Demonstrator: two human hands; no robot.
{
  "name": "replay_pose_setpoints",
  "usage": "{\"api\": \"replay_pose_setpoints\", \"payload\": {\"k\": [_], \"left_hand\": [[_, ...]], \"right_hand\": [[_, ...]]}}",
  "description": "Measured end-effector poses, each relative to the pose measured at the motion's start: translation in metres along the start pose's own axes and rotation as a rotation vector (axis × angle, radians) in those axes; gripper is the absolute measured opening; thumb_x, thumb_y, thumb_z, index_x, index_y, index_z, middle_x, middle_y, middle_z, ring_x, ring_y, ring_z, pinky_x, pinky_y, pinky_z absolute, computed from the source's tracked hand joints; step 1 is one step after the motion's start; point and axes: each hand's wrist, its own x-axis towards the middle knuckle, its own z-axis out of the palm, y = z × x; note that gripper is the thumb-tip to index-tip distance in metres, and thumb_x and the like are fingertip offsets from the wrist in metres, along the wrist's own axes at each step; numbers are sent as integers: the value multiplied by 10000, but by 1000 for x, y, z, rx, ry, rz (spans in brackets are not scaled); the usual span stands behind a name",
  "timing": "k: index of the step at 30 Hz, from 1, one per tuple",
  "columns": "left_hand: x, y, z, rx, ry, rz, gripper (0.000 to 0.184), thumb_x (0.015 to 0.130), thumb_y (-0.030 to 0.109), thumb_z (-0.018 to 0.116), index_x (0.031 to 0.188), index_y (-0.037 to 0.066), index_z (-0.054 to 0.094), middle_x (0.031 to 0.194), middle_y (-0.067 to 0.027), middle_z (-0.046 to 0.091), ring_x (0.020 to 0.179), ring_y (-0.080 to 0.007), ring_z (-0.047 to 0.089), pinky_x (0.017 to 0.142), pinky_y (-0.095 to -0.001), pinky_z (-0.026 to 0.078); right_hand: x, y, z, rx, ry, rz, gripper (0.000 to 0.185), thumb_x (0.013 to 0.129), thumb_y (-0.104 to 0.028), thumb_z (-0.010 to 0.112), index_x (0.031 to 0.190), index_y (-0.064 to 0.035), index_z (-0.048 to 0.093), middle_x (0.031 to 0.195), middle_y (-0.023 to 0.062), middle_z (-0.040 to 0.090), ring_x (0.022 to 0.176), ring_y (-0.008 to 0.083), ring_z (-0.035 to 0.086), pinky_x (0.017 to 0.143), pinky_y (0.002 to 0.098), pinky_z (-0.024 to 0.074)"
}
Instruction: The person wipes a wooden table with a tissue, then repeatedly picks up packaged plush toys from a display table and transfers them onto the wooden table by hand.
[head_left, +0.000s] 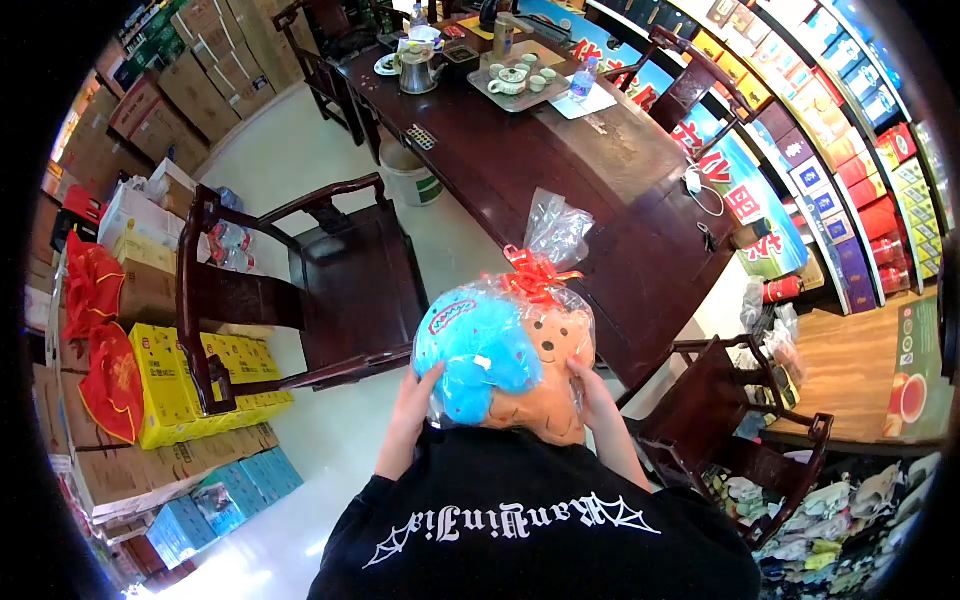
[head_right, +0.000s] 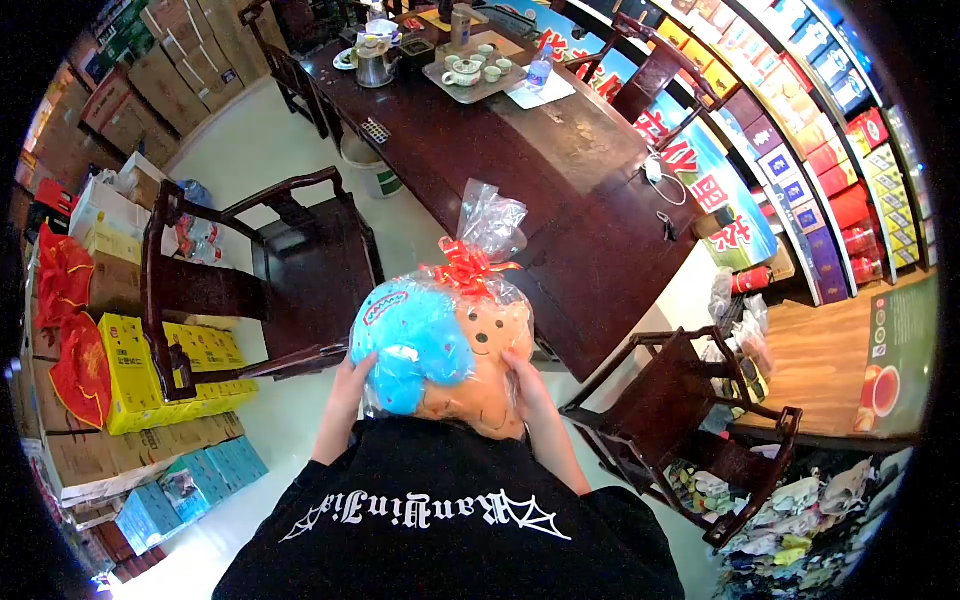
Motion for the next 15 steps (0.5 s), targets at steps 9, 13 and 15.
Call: {"api": "replay_pose_setpoints", "payload": {"k": [9, 13, 15], "left_hand": [[84, 63, 28, 54, 22, 70, 424, 834, 184, 563, 1172, -45, 451, 1092, -102, 546, 1001, -158, 499, 866, -289, 386], [140, 106, 47, 37, 66, 193, 468, 805, 150, 600, 1184, -55, 417, 1099, -124, 529, 1005, -170, 498, 862, -292, 395], [153, 119, 60, 73, 151, 289, 605, 766, 117, 638, 1252, -50, 319, 1184, -156, 454, 1053, -204, 467, 905, -307, 377]], "right_hand": [[114, -80, 16, -40, -81, 5, 400, 858, -224, 496, 1192, -12, 439, 1132, 145, 543, 1021, 249, 539, 884, 392, 432], [152, -141, 56, 13, -194, -71, 400, 852, -202, 498, 1185, 9, 430, 1125, 152, 542, 994, 249, 553, 873, 375, 442], [164, -158, 59, 33, -249, -120, 406, 846, -161, 510, 1199, 12, 408, 1141, 144, 530, 1007, 232, 544, 879, 357, 439]]}}
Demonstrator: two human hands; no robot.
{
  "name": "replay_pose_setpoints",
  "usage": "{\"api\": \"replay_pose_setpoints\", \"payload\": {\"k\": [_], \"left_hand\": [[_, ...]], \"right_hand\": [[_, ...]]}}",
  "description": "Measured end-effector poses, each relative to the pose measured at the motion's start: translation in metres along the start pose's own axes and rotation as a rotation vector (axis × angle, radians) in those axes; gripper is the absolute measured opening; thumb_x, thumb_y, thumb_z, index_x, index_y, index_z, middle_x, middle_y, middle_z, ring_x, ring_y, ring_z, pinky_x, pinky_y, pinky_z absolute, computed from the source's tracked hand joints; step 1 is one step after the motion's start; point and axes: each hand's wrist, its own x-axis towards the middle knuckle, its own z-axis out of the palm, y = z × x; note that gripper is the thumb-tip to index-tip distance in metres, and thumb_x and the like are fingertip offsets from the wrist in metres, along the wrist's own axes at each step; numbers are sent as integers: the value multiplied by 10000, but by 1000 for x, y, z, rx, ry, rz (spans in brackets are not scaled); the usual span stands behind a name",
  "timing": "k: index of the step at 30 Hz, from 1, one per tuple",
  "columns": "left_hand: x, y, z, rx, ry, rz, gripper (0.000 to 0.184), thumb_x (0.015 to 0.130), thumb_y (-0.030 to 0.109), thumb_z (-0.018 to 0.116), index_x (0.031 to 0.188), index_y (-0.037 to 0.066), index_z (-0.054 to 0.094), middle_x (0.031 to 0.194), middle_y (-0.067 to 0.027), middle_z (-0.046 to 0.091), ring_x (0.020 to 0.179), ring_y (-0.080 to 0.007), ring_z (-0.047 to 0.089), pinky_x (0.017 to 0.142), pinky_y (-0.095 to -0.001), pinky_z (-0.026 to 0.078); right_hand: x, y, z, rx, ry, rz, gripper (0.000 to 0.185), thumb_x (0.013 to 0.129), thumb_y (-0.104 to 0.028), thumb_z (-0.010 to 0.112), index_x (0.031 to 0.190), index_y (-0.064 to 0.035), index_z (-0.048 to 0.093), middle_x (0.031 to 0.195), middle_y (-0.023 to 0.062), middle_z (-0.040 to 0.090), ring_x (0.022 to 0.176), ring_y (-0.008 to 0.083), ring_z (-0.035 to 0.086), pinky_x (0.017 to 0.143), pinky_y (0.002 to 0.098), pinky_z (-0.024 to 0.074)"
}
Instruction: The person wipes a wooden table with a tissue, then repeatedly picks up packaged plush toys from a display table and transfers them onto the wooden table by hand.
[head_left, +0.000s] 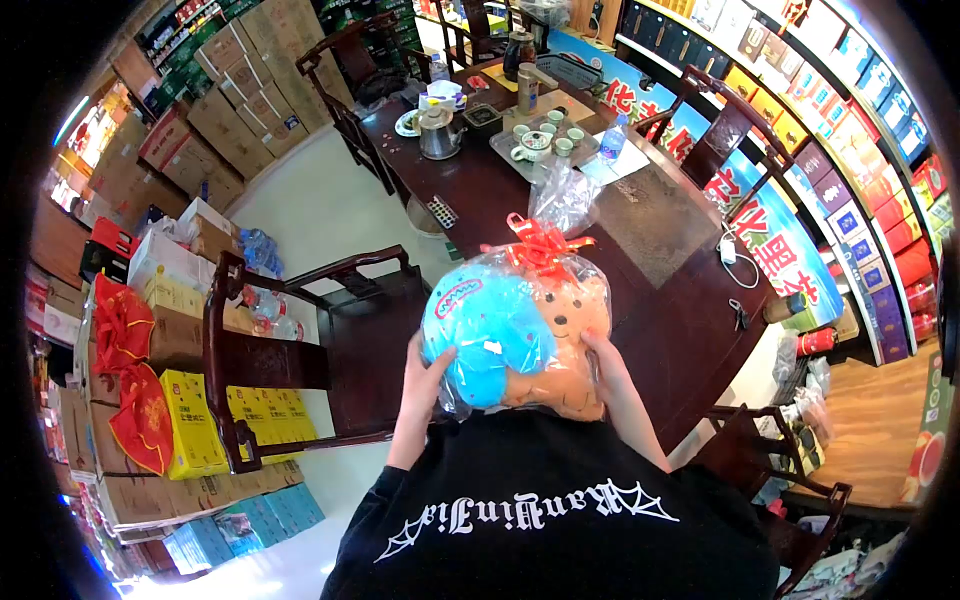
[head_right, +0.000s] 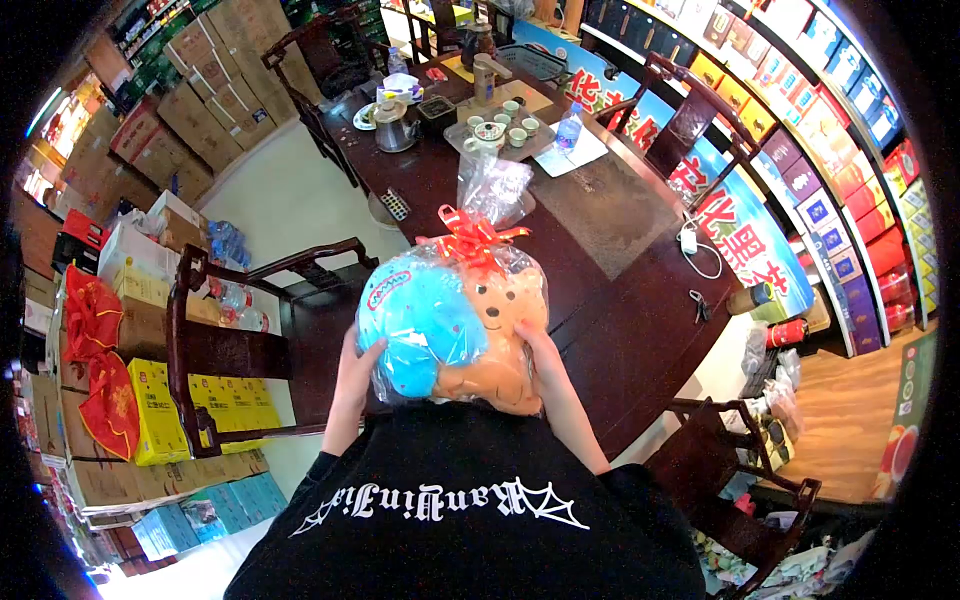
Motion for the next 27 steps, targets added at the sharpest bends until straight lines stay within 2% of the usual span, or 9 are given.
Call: {"api": "replay_pose_setpoints", "payload": {"k": [1, 3, 9, 13, 14, 19, 21, 22, 27], "left_hand": [[7, 1, 5, 80, 31, 99, 623, 760, 108, 639, 1263, -41, 304, 1188, -160, 444, 1057, -210, 463, 913, -311, 373], [18, 0, 9, 91, -15, 81, 624, 753, 111, 648, 1257, -39, 314, 1169, -160, 456, 1063, -212, 459, 911, -313, 373], [41, -39, 23, 112, -81, -94, 633, 733, 127, 672, 1238, -42, 330, 1146, -157, 469, 1059, -205, 462, 910, -312, 367], [70, -32, 30, 233, -104, -139, 545, 711, 84, 652, 1167, -41, 382, 1062, -136, 508, 993, -192, 488, 870, -306, 381], [83, -28, 33, 265, -101, -127, 518, 695, 58, 637, 1141, -41, 394, 1026, -125, 518, 974, -190, 494, 852, -300, 386], [185, -38, 26, 343, -148, -111, 529, 658, 35, 573, 1154, -38, 403, 1038, -124, 523, 979, -208, 497, 873, -308, 380], [234, -33, 26, 543, -162, -122, 595, 646, 169, 623, 1166, -17, 400, 1017, -195, 546, 967, -282, 538, 836, -339, 408], [257, -17, 32, 609, -153, -128, 587, 634, 177, 613, 1155, -9, 414, 1007, -218, 552, 969, -318, 539, 837, -359, 410], [402, 0, 36, 656, -241, 59, 534, 618, 103, 553, 1129, -7, 445, 1015, -218, 545, 995, -343, 517, 865, -373, 397]], "right_hand": [[8, -6, -4, -7, 7, 8, 406, 846, -161, 510, 1199, 12, 408, 1141, 144, 530, 1007, 232, 544, 879, 357, 439], [19, -16, -11, -49, 16, -15, 411, 844, -132, 514, 1210, 13, 397, 1158, 136, 516, 1027, 226, 532, 890, 351, 432], [32, -37, -29, -118, 96, -21, 429, 848, -129, 522, 1234, -7, 378, 1169, 112, 505, 1043, 217, 518, 890, 344, 428], [42, -41, -30, -94, 168, -9, 445, 850, -142, 529, 1245, -14, 371, 1173, 108, 502, 1049, 207, 509, 893, 334, 417], [48, -40, -26, -114, 197, -87, 449, 847, -147, 535, 1244, -13, 372, 1172, 104, 502, 1049, 203, 506, 892, 327, 412], [98, -47, -9, -154, 286, -201, 446, 838, -147, 553, 1226, -4, 386, 1166, 93, 503, 1055, 187, 492, 889, 308, 398], [122, -57, 9, -177, 239, -184, 417, 829, -139, 564, 1193, 7, 422, 1133, 83, 527, 1029, 171, 504, 883, 301, 401], [142, -59, 13, -209, 270, -173, 390, 814, -121, 578, 1159, 16, 456, 1094, 76, 555, 990, 157, 521, 868, 289, 403], [235, -88, 66, -437, 401, -214, 430, 765, -107, 633, 1149, -4, 468, 1070, 66, 567, 964, 146, 530, 846, 279, 406]]}}
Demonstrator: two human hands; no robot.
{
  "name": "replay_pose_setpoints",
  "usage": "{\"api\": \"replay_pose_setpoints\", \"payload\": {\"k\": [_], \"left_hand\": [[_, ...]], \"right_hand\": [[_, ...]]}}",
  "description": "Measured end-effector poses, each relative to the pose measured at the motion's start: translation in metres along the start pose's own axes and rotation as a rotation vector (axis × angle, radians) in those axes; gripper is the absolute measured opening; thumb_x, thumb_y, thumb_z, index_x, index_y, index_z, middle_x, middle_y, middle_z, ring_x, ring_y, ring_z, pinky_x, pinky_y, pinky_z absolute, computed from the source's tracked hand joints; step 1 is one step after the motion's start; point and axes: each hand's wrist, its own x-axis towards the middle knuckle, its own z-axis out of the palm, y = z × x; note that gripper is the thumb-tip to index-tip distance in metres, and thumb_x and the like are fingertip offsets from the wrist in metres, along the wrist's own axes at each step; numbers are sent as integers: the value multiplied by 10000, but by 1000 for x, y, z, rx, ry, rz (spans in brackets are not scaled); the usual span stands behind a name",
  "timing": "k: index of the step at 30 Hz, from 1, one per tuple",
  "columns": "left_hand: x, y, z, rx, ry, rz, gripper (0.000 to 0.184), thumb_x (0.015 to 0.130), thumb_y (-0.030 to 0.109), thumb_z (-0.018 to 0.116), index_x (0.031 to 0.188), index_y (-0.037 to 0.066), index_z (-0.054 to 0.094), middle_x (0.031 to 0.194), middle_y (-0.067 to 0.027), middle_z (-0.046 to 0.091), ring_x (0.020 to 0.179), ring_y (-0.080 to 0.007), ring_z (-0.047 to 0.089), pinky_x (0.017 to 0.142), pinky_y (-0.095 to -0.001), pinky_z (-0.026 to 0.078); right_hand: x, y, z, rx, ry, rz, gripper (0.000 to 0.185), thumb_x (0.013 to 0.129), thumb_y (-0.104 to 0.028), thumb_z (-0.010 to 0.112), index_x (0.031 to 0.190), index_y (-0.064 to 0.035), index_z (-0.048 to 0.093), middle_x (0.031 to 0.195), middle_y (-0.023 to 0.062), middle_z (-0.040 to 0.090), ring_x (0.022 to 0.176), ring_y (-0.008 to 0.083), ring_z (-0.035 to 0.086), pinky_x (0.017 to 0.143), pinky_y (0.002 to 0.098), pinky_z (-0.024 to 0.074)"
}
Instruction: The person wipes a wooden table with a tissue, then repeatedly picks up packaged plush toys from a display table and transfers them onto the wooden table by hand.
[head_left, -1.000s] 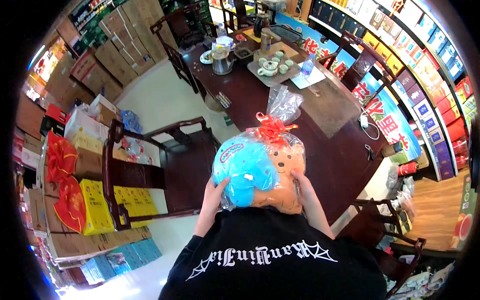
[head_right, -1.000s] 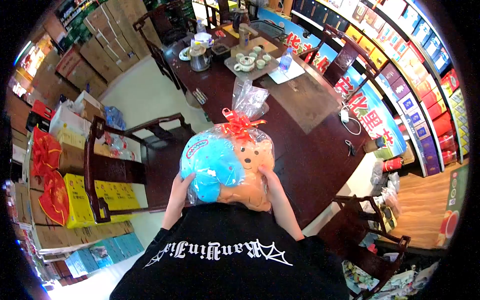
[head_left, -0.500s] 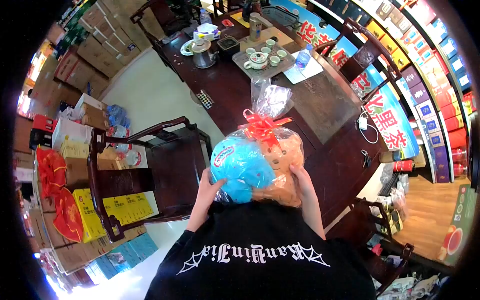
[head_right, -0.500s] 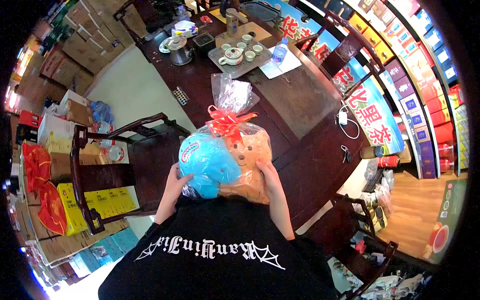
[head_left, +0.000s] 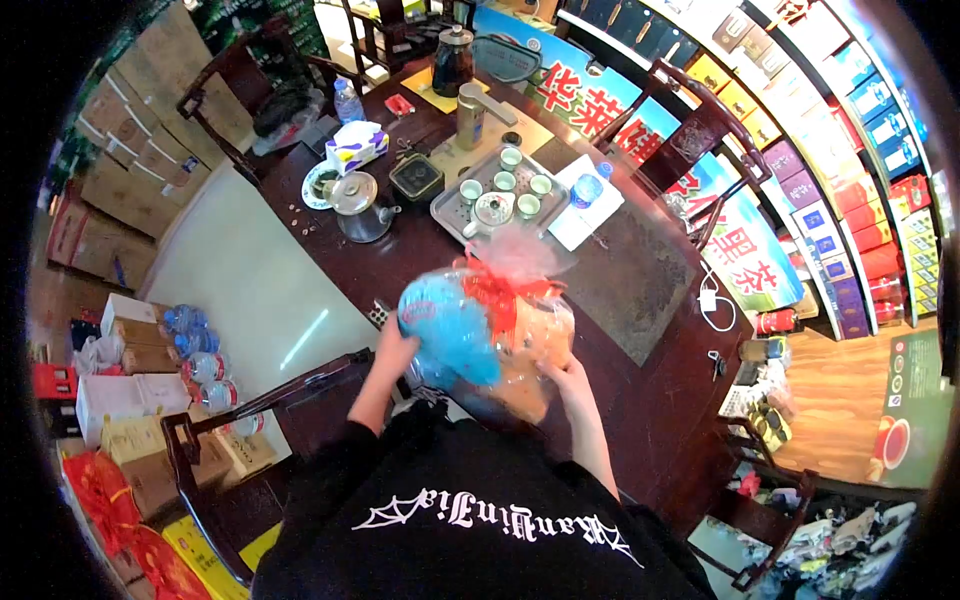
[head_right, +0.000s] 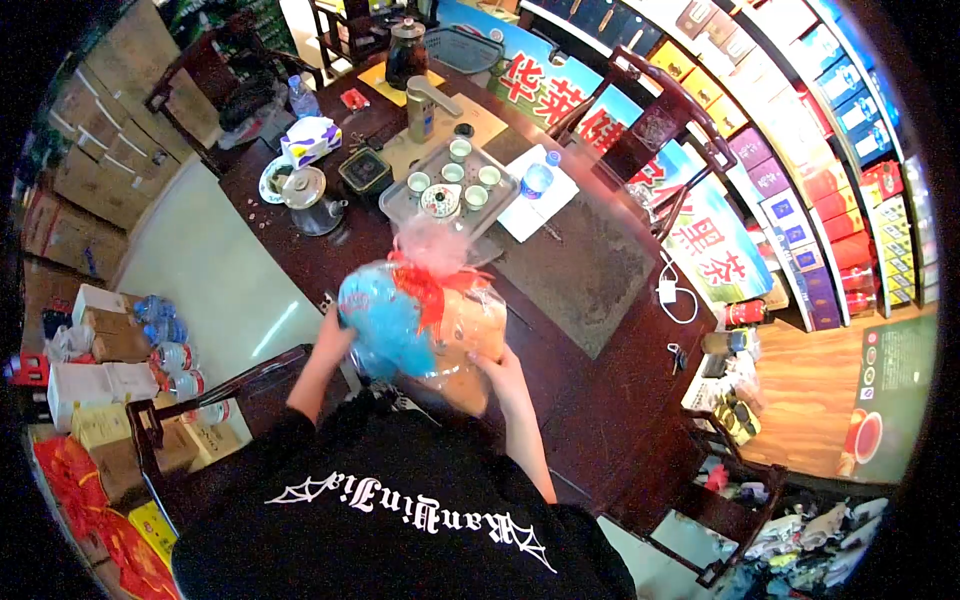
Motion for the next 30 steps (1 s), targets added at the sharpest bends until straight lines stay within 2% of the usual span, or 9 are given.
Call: {"api": "replay_pose_setpoints", "payload": {"k": [8, 12, 13, 16, 20, 23, 24, 26, 30], "left_hand": [[158, 22, -64, 247, -170, 174, 523, 672, 101, 543, 1175, 16, 427, 1116, -219, 479, 1063, -360, 458, 906, -402, 374], [211, 14, -78, 322, -317, 127, 409, 728, 86, 543, 1127, 13, 500, 1004, -182, 584, 935, -300, 571, 827, -355, 443], [220, 25, -86, 155, -325, 138, 328, 754, 74, 528, 1074, 6, 547, 949, -165, 615, 853, -269, 604, 764, -327, 471], [274, 59, -114, 55, -103, 396, 249, 755, 87, 533, 987, 19, 592, 881, -151, 620, 855, -282, 588, 769, -359, 456], [378, 54, -143, 552, 329, 572, 282, 740, 197, 593, 992, 73, 615, 1191, -163, 479, 1078, -313, 460, 925, -403, 350], [439, 8, -138, 844, 234, 352, 369, 712, 280, 616, 1034, 100, 610, 1263, -154, 415, 1125, -339, 424, 946, -402, 343], [455, 0, -139, 854, 48, 207, 476, 680, 345, 632, 1084, 100, 587, 1220, -157, 461, 1132, -322, 433, 975, -399, 316], [476, -25, -137, 580, 19, 164, 459, 704, 296, 618, 1101, 73, 564, 1169, -153, 504, 1102, -295, 468, 949, -400, 342], [434, 20, -150, 609, 333, 495, 342, 752, 188, 566, 1056, 30, 555, 1094, -146, 544, 1032, -298, 512, 871, -401, 399]], "right_hand": [[112, 30, 58, -137, 26, -108, 500, 771, -89, 616, 1209, 6, 394, 1153, 86, 510, 1041, 165, 498, 900, 300, 386], [146, 58, 63, -489, 63, -144, 558, 713, -56, 612, 1220, -25, 380, 1141, 91, 518, 1062, 176, 488, 909, 300, 379], [148, 53, 70, -542, 93, -116, 550, 707, -61, 614, 1211, -37, 396, 1134, 94, 524, 1063, 182, 491, 909, 298, 380], [154, 30, 83, -448, 51, -57, 506, 707, -48, 593, 1188, -55, 433, 1096, 106, 549, 1035, 183, 512, 874, 297, 410], [158, 17, 88, -490, 107, 77, 495, 732, -114, 632, 1184, -48, 440, 1105, 110, 547, 1040, 191, 511, 869, 295, 411], [161, 24, 86, -539, 129, 70, 504, 733, -144, 654, 1181, -45, 446, 1109, 111, 549, 1032, 195, 520, 860, 297, 418], [163, 27, 84, -560, 118, 28, 508, 732, -154, 660, 1180, -44, 449, 1108, 111, 553, 1020, 198, 530, 853, 299, 423], [161, 18, 90, -649, 129, 1, 511, 738, -176, 653, 1185, -43, 445, 1111, 109, 556, 1011, 202, 538, 862, 311, 419], [160, 22, 87, -577, 147, 121, 541, 733, -200, 650, 1200, -39, 430, 1120, 122, 555, 1004, 215, 544, 874, 327, 413]]}}
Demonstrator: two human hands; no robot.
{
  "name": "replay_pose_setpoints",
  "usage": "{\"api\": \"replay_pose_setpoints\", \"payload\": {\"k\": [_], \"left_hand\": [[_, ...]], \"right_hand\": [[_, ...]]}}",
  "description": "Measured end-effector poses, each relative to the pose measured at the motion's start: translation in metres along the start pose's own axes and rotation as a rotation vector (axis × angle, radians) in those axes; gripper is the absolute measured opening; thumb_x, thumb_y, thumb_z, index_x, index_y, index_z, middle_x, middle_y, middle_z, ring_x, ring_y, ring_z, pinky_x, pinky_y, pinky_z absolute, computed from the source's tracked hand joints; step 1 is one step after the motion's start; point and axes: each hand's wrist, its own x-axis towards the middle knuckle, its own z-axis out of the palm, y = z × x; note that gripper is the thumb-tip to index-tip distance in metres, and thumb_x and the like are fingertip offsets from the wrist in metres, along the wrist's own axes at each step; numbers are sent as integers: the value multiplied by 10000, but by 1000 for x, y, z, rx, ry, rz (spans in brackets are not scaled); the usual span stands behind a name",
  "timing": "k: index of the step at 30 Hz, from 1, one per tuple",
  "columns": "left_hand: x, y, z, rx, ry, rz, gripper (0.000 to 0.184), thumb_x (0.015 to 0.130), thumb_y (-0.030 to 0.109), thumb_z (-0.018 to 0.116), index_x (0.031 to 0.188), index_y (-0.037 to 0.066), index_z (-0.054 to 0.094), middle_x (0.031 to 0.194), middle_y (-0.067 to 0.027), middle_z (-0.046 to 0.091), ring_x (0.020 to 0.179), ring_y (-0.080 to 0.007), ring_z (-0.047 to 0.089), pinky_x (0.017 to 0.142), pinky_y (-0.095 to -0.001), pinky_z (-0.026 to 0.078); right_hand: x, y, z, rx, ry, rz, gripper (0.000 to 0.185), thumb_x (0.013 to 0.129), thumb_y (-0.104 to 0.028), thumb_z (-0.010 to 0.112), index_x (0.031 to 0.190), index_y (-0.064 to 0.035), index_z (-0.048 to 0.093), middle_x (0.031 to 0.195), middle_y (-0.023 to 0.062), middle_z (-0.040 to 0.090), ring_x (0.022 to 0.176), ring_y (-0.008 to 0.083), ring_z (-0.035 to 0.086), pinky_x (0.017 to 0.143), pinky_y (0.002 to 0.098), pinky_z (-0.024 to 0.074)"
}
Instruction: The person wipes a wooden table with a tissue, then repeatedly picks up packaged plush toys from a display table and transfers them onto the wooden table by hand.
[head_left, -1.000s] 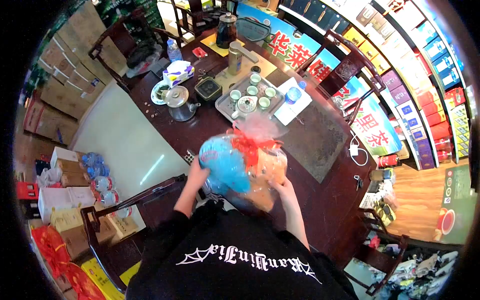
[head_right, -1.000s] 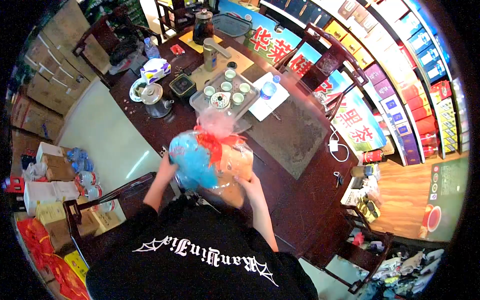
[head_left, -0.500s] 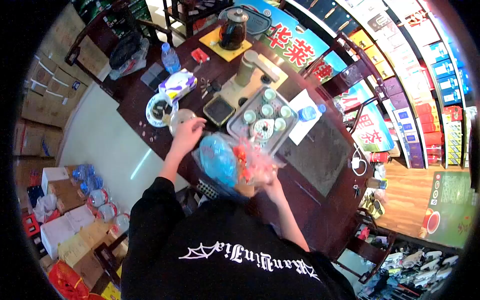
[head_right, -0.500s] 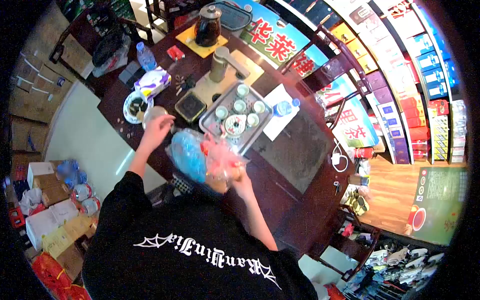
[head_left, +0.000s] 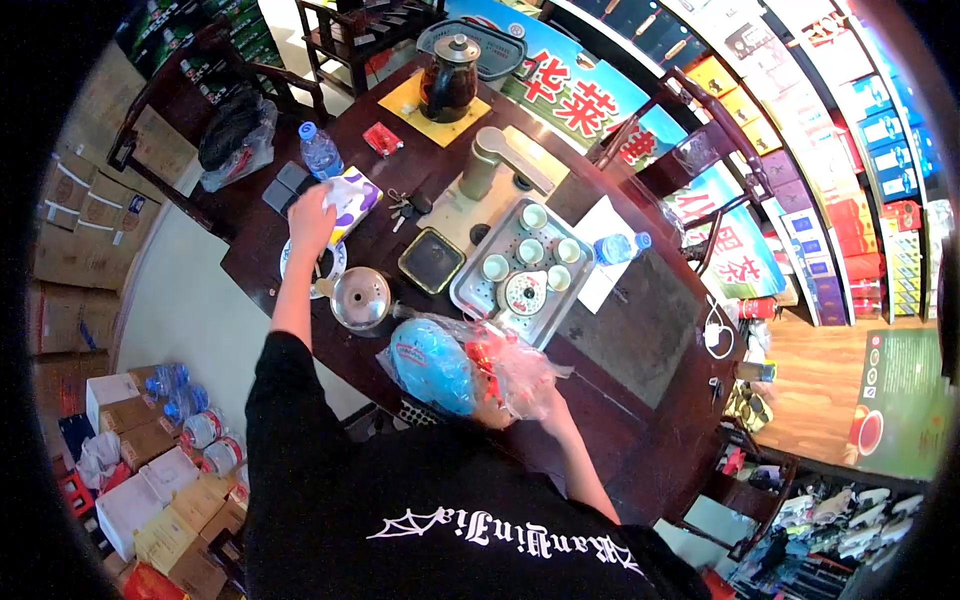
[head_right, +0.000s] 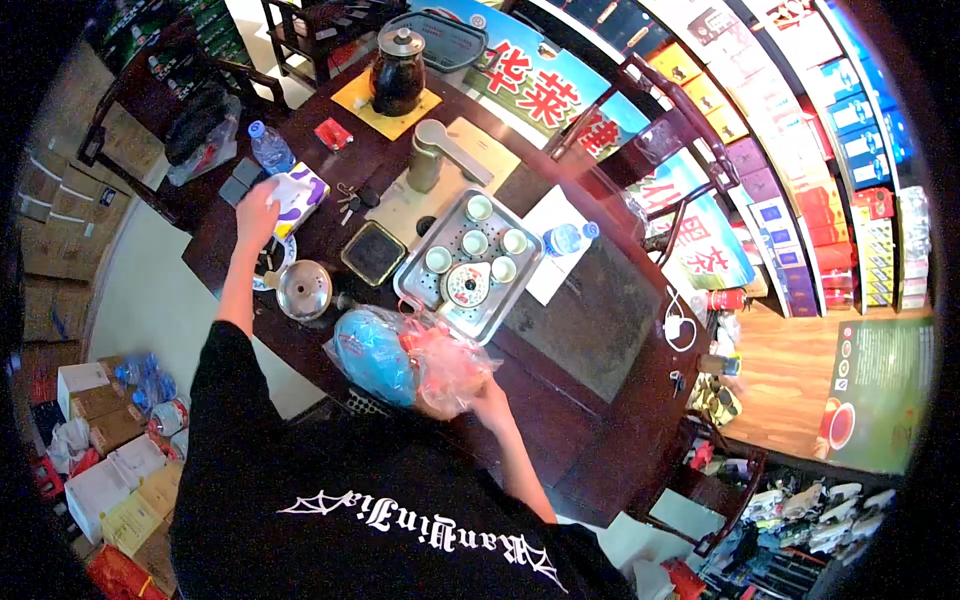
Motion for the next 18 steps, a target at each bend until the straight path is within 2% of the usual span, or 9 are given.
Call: {"api": "replay_pose_setpoints", "payload": {"k": [2, 3, 4, 6, 10, 14, 16, 17, 18], "left_hand": [[-7, -12, 1, -92, -293, 31, 365, 757, 155, 568, 1103, 45, 529, 1100, -134, 542, 1055, -293, 501, 896, -361, 393], [-2, -9, -5, -117, -234, 50, 353, 753, 112, 569, 1096, 37, 534, 1106, -145, 537, 1059, -301, 499, 908, -362, 385], [2, -5, -10, -194, -66, 112, 318, 742, 101, 565, 1043, -3, 554, 1086, -166, 546, 1020, -327, 509, 881, -397, 395], [6, 5, -22, -261, -4, 182, 327, 749, 84, 565, 1062, -11, 544, 1075, -179, 547, 1020, -334, 508, 894, -381, 388], [9, 19, -31, -427, -53, 165, 349, 763, 78, 563, 1100, -10, 530, 1118, -176, 535, 1057, -308, 498, 920, -350, 371], [23, 12, -24, -451, -159, 75, 428, 789, 104, 556, 1187, -25, 468, 1208, -162, 485, 1139, -256, 450, 958, -297, 327], [26, 43, -46, -743, -127, -98, 427, 794, 130, 556, 1176, -42, 471, 1202, -161, 491, 1132, -236, 453, 948, -287, 330], [30, 42, -41, -670, -146, 4, 410, 803, 146, 552, 1157, -49, 483, 1174, -158, 513, 1100, -224, 474, 929, -286, 342], [30, 52, -46, -669, -155, 18, 410, 803, 146, 552, 1157, -49, 483, 1174, -158, 513, 1100, -224, 474, 929, -286, 342]], "right_hand": [[-2, 10, 1, 3, -1, 4, 557, 729, -204, 649, 1211, -41, 421, 1119, 127, 556, 1003, 219, 546, 874, 328, 414], [-2, 2, 2, -67, 15, -46, 566, 729, -205, 645, 1220, -45, 412, 1102, 131, 565, 988, 222, 555, 861, 328, 423], [-7, -4, 2, -133, 32, -89, 575, 729, -206, 640, 1230, -49, 404, 1084, 136, 574, 972, 225, 564, 848, 329, 431], [-13, -13, 0, -153, 0, -50, 591, 728, -214, 642, 1240, -53, 394, 1078, 141, 575, 976, 231, 564, 847, 332, 432], [-21, 2, -1, -132, -52, 40, 632, 717, -229, 657, 1254, -55, 374, 1066, 155, 575, 988, 252, 559, 844, 338, 433], [-35, 28, -1, -96, -58, -15, 683, 715, -245, 669, 1286, -66, 340, 1116, 183, 545, 1021, 283, 546, 859, 348, 429], [-57, 14, -6, -100, -42, -5, 710, 757, -238, 651, 1325, -54, 268, 1194, 191, 483, 1068, 263, 515, 884, 352, 422], [-62, 21, -6, -68, -58, 12, 741, 753, -260, 655, 1336, -52, 248, 1239, 201, 442, 1088, 291, 500, 899, 365, 415], [-69, 27, -5, -54, -49, 13, 741, 753, -260, 655, 1336, -52, 248, 1239, 201, 442, 1088, 291, 500, 899, 365, 415]]}}
